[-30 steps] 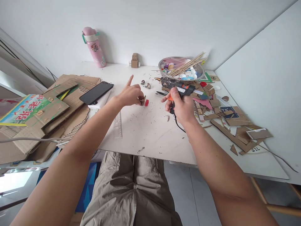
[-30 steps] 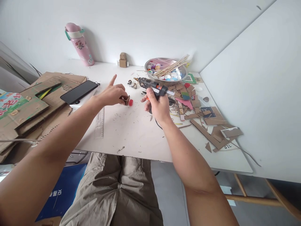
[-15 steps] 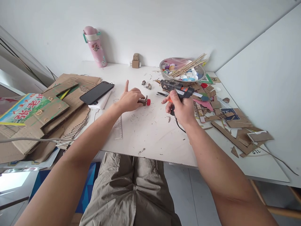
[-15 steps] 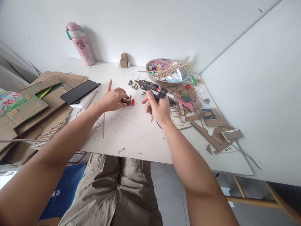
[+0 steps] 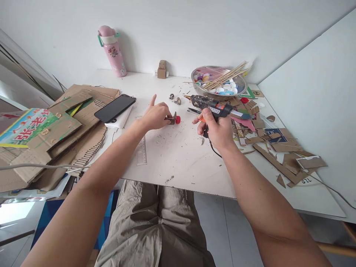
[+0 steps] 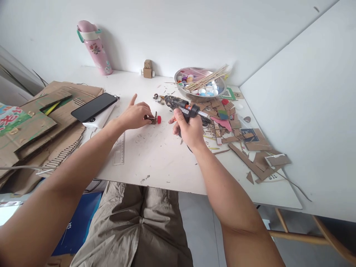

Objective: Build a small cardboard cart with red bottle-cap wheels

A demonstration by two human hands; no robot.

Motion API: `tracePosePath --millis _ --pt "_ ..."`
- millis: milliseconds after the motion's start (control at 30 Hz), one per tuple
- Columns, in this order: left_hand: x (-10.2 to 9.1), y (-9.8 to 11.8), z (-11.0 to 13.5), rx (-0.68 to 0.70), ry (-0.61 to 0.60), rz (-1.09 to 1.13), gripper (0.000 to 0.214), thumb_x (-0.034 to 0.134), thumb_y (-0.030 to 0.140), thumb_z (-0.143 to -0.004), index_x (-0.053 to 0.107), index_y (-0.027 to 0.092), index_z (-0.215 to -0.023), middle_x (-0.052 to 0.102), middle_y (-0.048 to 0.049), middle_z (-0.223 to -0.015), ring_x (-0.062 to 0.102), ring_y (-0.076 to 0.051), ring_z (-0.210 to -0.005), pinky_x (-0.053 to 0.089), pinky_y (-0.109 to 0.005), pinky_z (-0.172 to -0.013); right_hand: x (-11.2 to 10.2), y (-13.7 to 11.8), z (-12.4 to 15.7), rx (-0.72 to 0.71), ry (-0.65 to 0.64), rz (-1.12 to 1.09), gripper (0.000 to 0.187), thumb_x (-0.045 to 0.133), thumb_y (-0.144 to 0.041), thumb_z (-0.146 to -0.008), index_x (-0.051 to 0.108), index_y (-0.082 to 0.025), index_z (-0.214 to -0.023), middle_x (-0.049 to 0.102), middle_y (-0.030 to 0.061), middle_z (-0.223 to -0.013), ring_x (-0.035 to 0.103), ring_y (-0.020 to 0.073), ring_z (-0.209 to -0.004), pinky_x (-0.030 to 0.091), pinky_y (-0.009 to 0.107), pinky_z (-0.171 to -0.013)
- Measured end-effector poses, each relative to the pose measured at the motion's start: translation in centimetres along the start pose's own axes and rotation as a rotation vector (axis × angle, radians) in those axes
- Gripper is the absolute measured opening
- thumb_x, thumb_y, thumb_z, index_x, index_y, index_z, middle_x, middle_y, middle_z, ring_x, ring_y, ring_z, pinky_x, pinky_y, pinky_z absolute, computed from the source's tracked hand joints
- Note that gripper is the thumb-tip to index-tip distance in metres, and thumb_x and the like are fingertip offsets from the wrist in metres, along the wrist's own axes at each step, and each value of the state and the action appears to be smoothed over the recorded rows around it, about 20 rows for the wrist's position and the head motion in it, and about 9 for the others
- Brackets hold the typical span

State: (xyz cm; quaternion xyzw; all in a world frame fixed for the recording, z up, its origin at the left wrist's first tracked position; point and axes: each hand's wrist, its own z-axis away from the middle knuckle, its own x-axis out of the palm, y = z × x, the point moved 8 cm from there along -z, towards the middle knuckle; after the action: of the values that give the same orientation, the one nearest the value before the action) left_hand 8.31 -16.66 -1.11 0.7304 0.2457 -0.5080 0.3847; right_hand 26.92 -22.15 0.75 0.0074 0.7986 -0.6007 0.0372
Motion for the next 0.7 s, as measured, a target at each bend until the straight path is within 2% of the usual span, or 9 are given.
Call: tracePosePath --millis 200,367,500,600,700 --pt "0.3 -0.2 -0.2 -0.052 -0.053 -0.027 0.026 0.064 0.029 -0.091 0.089 0.029 -0.093 0.084 -0.0044 -0.1 0.071 -0.031 -0.13 0.001 -0.077 -0.141 0.3 0.1 0.0 0.01 -0.009 0.036 0.081 0.071 -0.103 -0.068 0.063 -0.023 -0.066 0.067 0.0004 -0.057 0.056 0.0106 -0.041 0.049 0.027 -0.042" --pt "0.2 0.1 -0.1 -0.024 -0.022 -0.023 0.027 0.062 0.026 -0.089 0.089 0.031 -0.091 0.084 -0.0026 -0.097 0.071 -0.029 -0.129 0.002 -0.075 -0.142 0.1 0.5 -0.3 0.009 0.011 0.076 0.08 0.067 -0.104 -0.071 0.06 -0.025 -0.065 0.062 -0.001 -0.052 0.055 0.0123 -0.04 0.049 0.028 -0.042" --pt "0.0 0.7 0.4 -0.031 -0.034 -0.029 0.03 0.06 0.024 -0.09 0.089 0.031 -0.095 0.085 -0.0033 -0.105 0.07 -0.03 -0.133 0.004 -0.074 -0.142 -0.2 0.8 -0.4 0.012 0.02 0.093 0.077 0.067 -0.101 -0.077 0.059 -0.025 -0.065 0.064 -0.0002 -0.054 0.057 0.0125 -0.041 0.049 0.028 -0.043" --pt "-0.4 0.9 0.8 -0.017 -0.03 -0.02 0.032 0.061 0.024 -0.091 0.088 0.03 -0.106 0.085 -0.004 -0.116 0.069 -0.03 -0.139 0.002 -0.074 -0.142 -0.2 0.8 -0.4 0.013 0.022 0.099 0.074 0.067 -0.096 -0.084 0.061 -0.024 -0.068 0.066 0.0012 -0.058 0.059 0.0128 -0.043 0.048 0.027 -0.043" --pt "-0.6 0.5 0.9 -0.024 -0.01 -0.017 0.032 0.065 0.029 -0.091 0.087 0.029 -0.114 0.083 -0.0067 -0.126 0.068 -0.034 -0.141 -0.001 -0.078 -0.141 -0.2 0.5 -0.3 0.004 0.016 0.103 0.073 0.067 -0.094 -0.086 0.061 -0.023 -0.068 0.068 0.0018 -0.061 0.06 0.0127 -0.044 0.048 0.027 -0.043"
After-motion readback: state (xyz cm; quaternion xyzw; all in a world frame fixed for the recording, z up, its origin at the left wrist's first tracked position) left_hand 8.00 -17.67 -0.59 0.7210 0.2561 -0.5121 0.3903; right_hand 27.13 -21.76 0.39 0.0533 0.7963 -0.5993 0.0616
